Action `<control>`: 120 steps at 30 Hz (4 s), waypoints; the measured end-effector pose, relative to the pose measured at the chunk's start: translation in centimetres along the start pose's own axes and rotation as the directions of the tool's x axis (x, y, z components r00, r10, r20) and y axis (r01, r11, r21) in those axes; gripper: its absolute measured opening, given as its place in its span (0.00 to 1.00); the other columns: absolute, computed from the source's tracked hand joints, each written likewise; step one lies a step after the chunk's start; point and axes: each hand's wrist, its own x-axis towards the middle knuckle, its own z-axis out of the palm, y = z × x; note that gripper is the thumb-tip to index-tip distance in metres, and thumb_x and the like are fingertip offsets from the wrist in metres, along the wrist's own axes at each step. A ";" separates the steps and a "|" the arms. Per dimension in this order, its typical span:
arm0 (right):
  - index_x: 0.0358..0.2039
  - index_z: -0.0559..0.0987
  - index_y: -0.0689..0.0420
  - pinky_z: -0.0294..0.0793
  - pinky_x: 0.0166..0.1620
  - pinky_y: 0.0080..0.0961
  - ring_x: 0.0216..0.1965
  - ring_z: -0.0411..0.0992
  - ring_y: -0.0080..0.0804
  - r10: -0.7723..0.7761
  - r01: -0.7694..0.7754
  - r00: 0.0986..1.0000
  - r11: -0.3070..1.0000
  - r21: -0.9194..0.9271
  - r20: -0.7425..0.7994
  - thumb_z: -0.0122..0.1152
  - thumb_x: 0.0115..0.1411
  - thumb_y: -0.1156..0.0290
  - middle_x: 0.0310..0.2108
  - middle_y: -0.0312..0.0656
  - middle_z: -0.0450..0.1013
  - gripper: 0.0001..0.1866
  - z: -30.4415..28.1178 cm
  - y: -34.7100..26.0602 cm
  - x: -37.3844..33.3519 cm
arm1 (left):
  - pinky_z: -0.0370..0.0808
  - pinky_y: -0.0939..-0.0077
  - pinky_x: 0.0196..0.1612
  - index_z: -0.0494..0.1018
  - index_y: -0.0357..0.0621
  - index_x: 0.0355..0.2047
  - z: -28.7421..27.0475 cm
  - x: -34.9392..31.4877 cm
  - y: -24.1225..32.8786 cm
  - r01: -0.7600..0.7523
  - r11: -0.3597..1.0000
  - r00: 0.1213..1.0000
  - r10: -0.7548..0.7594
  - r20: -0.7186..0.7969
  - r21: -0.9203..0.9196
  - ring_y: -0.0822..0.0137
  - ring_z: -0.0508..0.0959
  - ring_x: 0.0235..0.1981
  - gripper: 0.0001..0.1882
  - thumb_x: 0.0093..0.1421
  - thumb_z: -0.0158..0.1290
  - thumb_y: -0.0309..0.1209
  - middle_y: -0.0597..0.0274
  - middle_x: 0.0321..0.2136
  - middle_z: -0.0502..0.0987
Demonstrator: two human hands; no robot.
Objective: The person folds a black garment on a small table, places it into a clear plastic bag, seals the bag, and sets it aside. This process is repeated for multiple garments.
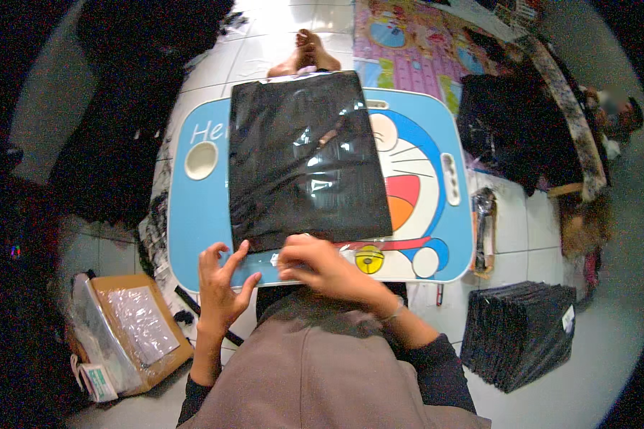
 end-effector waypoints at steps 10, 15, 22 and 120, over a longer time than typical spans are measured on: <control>0.40 0.75 0.60 0.71 0.39 0.33 0.34 0.72 0.35 -0.062 -0.980 -0.060 0.192 0.047 -0.996 0.53 0.64 0.68 0.34 0.42 0.74 0.10 -21.4 -0.1 -26.3 | 0.73 0.67 0.42 0.78 0.41 0.32 2.8 0.4 -1.8 -0.194 0.979 0.927 0.202 -0.317 0.057 0.59 0.77 0.41 0.10 0.48 0.63 0.25 0.59 0.37 0.78; 0.40 0.75 0.61 0.71 0.43 0.37 0.38 0.73 0.47 -0.056 -0.956 0.197 0.211 -0.204 -0.979 0.51 0.63 0.70 0.37 0.51 0.74 0.10 -20.2 1.3 -25.6 | 0.73 0.66 0.41 0.77 0.40 0.30 2.6 0.4 -2.0 -0.232 0.972 0.927 0.230 -0.297 0.027 0.58 0.77 0.40 0.08 0.48 0.63 0.23 0.59 0.36 0.79; 0.40 0.78 0.61 0.71 0.30 0.22 0.26 0.73 0.26 0.263 -0.533 0.708 0.807 -0.252 -0.655 0.63 0.54 0.77 0.34 0.42 0.76 0.12 -9.3 0.6 -11.8 | 0.75 0.66 0.43 0.75 0.39 0.29 2.4 0.2 -2.0 -0.208 0.977 0.943 0.187 -0.277 -0.051 0.56 0.78 0.39 0.09 0.48 0.63 0.21 0.56 0.36 0.79; 0.39 0.78 0.59 0.67 0.48 0.33 0.43 0.71 0.36 0.156 -0.453 0.826 0.755 -0.474 -0.541 0.69 0.46 0.74 0.39 0.43 0.74 0.18 -7.3 1.6 -5.6 | 0.77 0.69 0.38 0.74 0.38 0.25 1.1 2.6 -3.3 -0.090 0.961 0.972 0.028 -0.233 -0.260 0.59 0.80 0.35 0.05 0.49 0.61 0.20 0.56 0.30 0.80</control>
